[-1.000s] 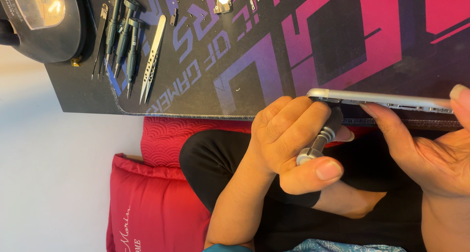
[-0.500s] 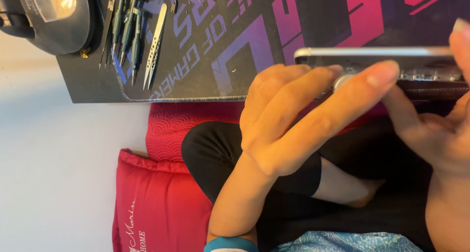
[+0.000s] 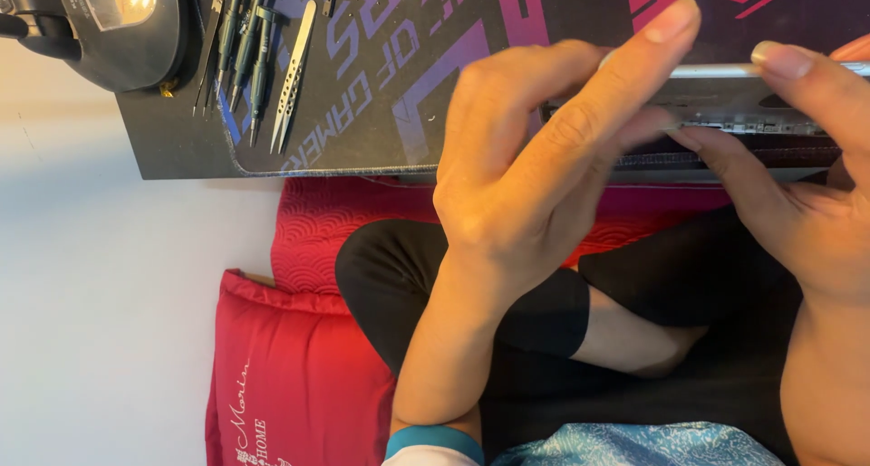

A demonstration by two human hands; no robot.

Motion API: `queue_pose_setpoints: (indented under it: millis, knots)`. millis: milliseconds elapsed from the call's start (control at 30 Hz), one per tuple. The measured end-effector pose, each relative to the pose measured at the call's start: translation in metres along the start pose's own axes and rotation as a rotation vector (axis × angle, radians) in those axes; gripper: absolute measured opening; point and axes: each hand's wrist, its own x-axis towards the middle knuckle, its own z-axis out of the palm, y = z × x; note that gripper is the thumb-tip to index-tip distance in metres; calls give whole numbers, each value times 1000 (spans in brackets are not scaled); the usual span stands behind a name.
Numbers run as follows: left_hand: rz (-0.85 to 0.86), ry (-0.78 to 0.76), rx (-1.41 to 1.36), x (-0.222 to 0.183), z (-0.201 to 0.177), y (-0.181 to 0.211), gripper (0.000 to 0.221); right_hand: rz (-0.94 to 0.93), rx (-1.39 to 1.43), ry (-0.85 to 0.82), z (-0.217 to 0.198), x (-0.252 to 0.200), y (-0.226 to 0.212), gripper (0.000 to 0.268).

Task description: Extracting side buttons from a mobile phone chassis using a precision screwdriver.

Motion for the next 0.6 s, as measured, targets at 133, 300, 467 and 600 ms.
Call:
queue_pose_setpoints:
  millis: [133, 300, 467, 600]
  knots:
    - [-13, 0, 13, 0, -3, 0, 23, 87, 93, -9, 3, -2, -4, 54]
    - [-11, 3, 23, 2, -3, 0, 20, 204, 193, -27, 4, 5, -15, 60]
    - [36, 127, 105, 0, 4, 6, 24, 148, 215, -35, 6, 7, -13, 58]
    - [7, -57, 87, 3, -6, 15, 20, 265, 284, 9, 10, 8, -22, 58]
